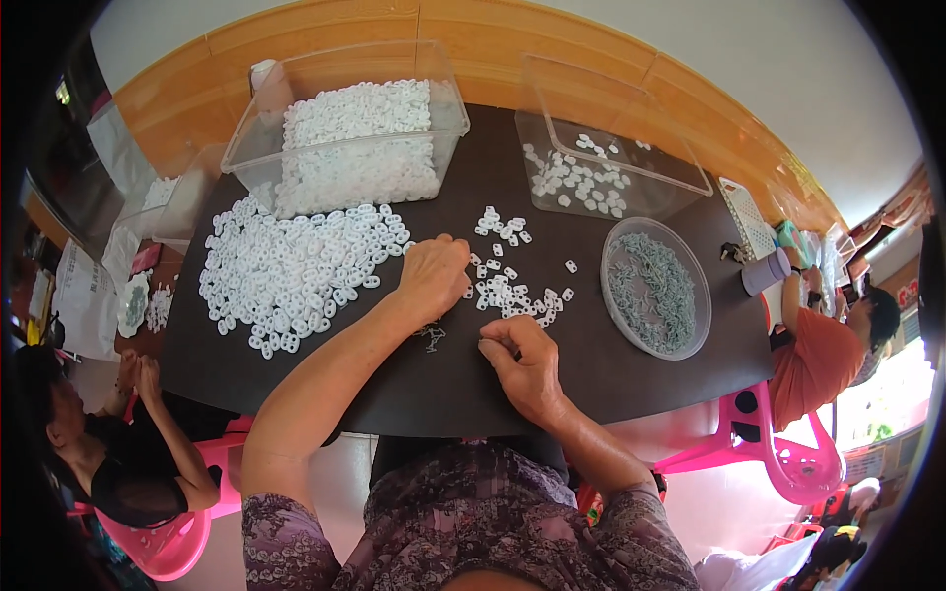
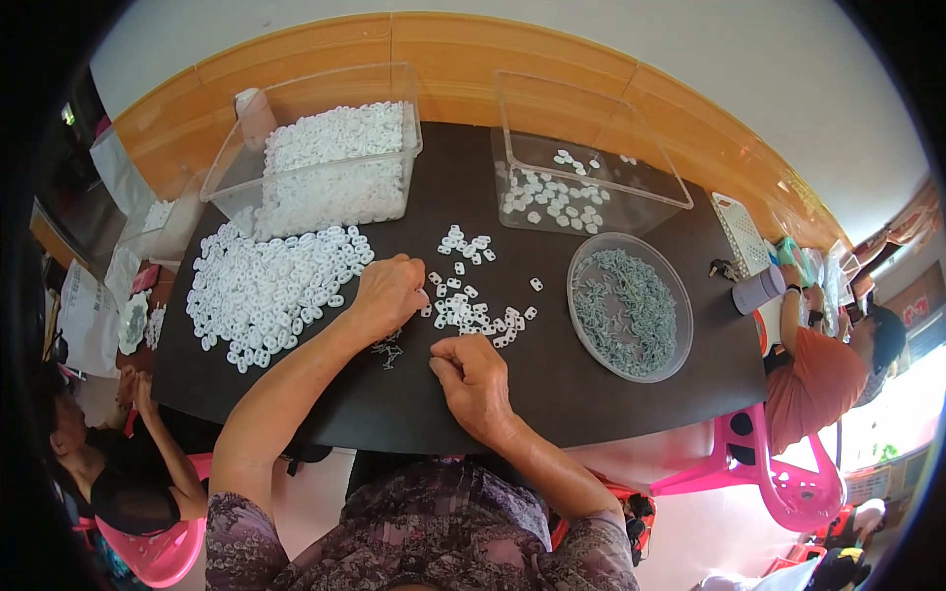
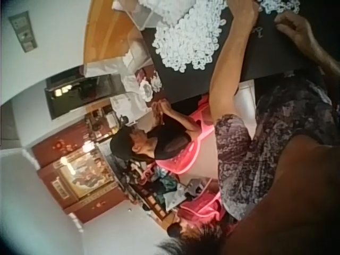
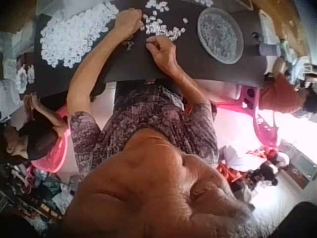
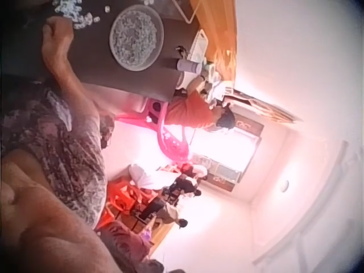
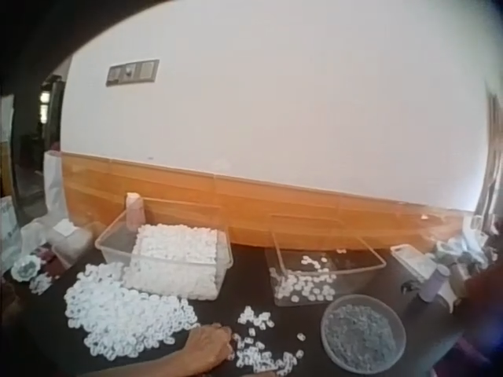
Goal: Assembling small plastic components by hand-inserting metal pins.
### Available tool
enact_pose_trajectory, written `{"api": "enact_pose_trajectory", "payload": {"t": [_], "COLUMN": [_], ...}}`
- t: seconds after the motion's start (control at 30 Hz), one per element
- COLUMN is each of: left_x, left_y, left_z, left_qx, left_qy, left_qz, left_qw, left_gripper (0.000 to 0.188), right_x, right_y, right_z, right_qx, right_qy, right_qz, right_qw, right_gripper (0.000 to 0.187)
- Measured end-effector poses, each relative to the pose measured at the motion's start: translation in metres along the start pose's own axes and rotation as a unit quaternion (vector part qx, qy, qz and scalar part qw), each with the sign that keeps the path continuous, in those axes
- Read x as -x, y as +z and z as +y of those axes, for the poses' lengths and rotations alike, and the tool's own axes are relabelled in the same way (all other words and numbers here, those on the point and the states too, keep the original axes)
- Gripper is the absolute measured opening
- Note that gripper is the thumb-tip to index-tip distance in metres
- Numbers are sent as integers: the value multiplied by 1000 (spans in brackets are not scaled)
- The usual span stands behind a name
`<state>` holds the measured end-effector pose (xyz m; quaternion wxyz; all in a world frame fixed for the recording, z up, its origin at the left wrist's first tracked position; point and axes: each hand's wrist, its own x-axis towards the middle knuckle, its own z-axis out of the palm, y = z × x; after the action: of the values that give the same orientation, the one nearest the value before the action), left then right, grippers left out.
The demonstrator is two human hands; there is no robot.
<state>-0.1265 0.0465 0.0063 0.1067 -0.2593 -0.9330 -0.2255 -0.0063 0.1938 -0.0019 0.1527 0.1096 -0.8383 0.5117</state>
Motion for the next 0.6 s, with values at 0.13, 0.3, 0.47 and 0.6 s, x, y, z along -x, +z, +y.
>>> {"api": "enact_pose_trajectory", "payload": {"t": [0.13, 0.3, 0.47, 0.6], "left_x": [2, 3, 18, 52], "left_y": [0, -7, -30, -30], "left_z": [1, 2, 14, 14], "left_qx": [43, 96, 274, 272], "left_qy": [-8, -9, -84, -16], "left_qz": [9, 7, 16, 70], "left_qw": [999, 995, 958, 960], "left_gripper": [6, 7, 9, 11], "right_x": [-1, -2, 0, 4], "right_y": [0, -1, -5, -6], "right_z": [-1, -5, -10, -10], "right_qx": [-13, -34, -53, -72], "right_qy": [18, 44, 55, 36], "right_qz": [-5, -4, 9, 19], "right_qw": [1000, 998, 997, 997], "right_gripper": [13, 14, 12, 14]}}
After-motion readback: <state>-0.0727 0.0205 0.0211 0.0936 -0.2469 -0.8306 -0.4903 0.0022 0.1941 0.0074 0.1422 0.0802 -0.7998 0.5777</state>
